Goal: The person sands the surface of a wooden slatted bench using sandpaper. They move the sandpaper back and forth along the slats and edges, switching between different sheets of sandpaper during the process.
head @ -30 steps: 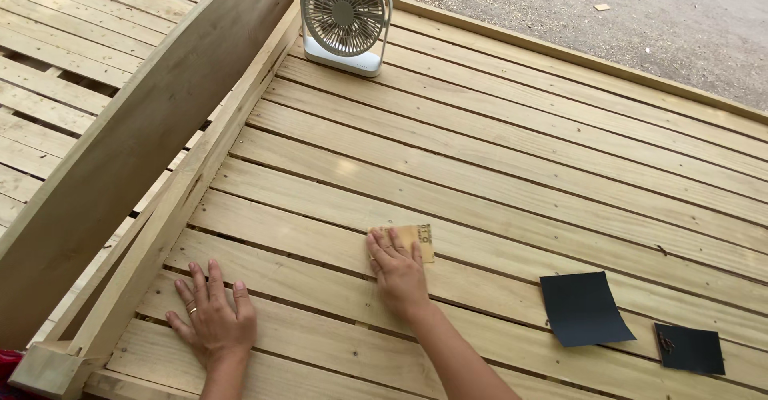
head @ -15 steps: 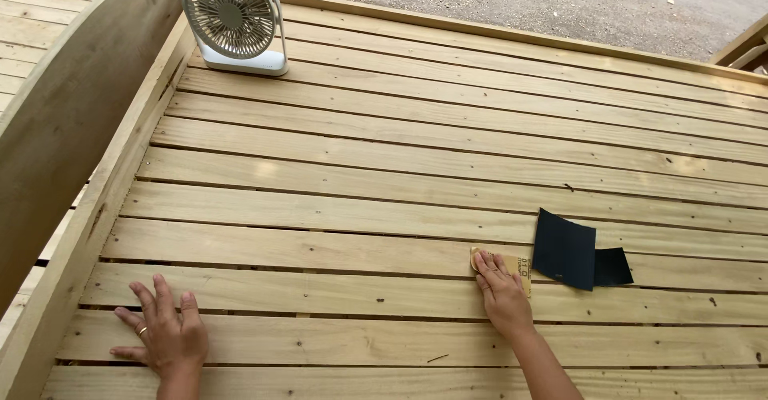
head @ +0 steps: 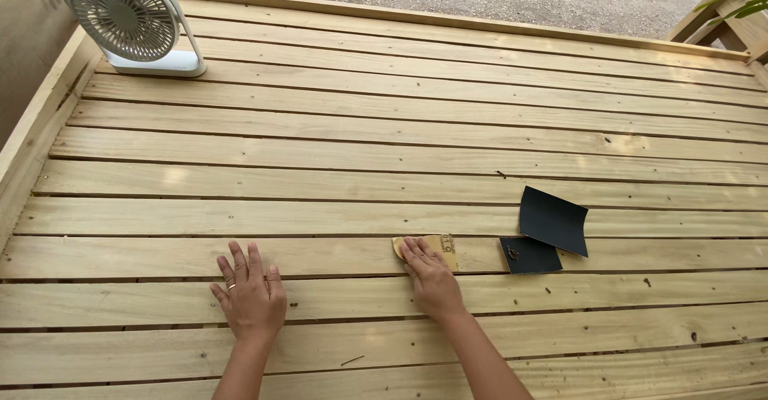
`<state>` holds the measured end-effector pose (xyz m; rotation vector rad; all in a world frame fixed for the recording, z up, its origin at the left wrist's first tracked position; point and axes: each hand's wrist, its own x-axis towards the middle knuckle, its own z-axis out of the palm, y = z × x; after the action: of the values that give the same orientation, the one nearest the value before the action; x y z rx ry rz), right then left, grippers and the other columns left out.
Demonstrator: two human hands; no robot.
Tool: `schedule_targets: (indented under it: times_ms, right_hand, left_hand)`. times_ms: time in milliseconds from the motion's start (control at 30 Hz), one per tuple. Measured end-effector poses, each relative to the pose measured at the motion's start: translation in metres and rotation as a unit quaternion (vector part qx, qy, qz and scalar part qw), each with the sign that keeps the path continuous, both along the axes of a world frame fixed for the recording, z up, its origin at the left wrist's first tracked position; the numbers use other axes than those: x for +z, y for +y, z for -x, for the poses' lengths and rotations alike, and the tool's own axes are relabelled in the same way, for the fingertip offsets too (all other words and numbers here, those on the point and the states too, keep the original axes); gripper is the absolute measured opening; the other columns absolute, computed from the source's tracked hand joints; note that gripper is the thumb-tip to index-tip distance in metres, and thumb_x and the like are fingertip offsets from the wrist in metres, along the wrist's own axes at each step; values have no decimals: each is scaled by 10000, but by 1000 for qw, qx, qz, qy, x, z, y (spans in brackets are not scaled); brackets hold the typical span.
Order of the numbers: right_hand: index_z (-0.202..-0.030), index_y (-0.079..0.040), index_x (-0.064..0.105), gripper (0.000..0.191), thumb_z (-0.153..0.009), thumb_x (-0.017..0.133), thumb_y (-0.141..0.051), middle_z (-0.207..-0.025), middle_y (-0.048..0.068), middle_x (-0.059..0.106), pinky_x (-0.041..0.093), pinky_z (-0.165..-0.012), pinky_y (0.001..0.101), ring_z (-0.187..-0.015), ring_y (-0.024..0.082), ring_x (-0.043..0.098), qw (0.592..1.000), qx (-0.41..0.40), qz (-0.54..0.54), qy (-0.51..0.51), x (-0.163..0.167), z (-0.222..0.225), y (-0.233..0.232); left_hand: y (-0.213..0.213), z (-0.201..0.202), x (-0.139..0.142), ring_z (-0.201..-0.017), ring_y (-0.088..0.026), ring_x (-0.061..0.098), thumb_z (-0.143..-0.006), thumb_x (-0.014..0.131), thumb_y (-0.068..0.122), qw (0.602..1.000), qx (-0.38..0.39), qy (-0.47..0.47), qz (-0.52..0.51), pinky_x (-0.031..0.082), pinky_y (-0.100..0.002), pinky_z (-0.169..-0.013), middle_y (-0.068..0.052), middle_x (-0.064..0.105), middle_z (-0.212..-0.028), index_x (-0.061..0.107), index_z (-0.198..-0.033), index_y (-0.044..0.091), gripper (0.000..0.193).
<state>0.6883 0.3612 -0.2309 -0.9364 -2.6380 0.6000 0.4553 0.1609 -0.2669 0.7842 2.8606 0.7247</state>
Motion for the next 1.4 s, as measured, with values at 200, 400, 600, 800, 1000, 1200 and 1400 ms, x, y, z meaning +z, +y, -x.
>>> schedule_targets:
  times_ms: [200,400,600,800,1000,1200,1400]
  right_hand:
    - [-1130,32,685,370,-1140,512,-296,-897,150,600,413,-748,392,-837,234,483,952,-271,82,117,-42,-124,88]
    - [-1236,-22,682,329,-1119,506,-274,-589,-25,373,260,-491,308,-539,77,289,933,-190,149,266,-11,-60,87]
    - [-1394,-26,615,365,-1124,483,-232,-1116,-90,678,510,-774,140,-930,-25,580,923,-6,133,362,30,-24,81]
    - [-1257,3,709,349,-1091,513,-233,-640,-61,485,275,-485,230,-562,16,332,923,-92,214,307,15,-28,82]
    - [-1007,0,675,304,-1123,510,-228,-687,-93,486,273,-514,219,-613,0,342,908,-76,201,361,12,-34,92]
    - [-769,-99,482,394,-1136,509,-238,-656,-94,394,216,-479,233,-576,7,273,854,-135,228,448,27,-63,104]
    - [-745,-81,511,395,-1115,518,-222,-674,-104,365,215,-510,226,-613,9,259,858,-171,224,430,20,-78,67]
  left_hand:
    - [-47,-11,-17,-1528,-403,-128,-920,307,600,977,162,37,136,-61,-659,-1139,-132,-74,-1685,51,-1607,105,884]
    - [48,-124,-16,-1515,-396,-101,-1006,293,573,983,-155,100,16,-54,-633,-1145,-162,-92,-1671,55,-1579,32,824]
    - [51,-118,-3,-1586,-262,-7,-1038,332,446,979,-195,52,23,12,-601,-1246,-32,27,-1733,181,-1640,189,672]
    - [-2,-85,-15,-1508,-459,-142,-973,224,603,937,299,-26,181,-27,-640,-1171,-250,-144,-1662,-33,-1609,68,870]
    - [135,-220,-16,-1561,-384,-59,-1035,272,497,981,-184,46,-25,-23,-611,-1201,-203,-3,-1699,111,-1609,38,752]
    - [91,-193,7,-1573,-288,-68,-1001,341,534,892,-438,56,95,-40,-565,-1219,-89,-18,-1720,99,-1630,94,805]
    - [103,-126,11,-1533,-303,-26,-980,306,535,956,-246,148,54,-9,-595,-1174,-91,24,-1684,131,-1594,101,772]
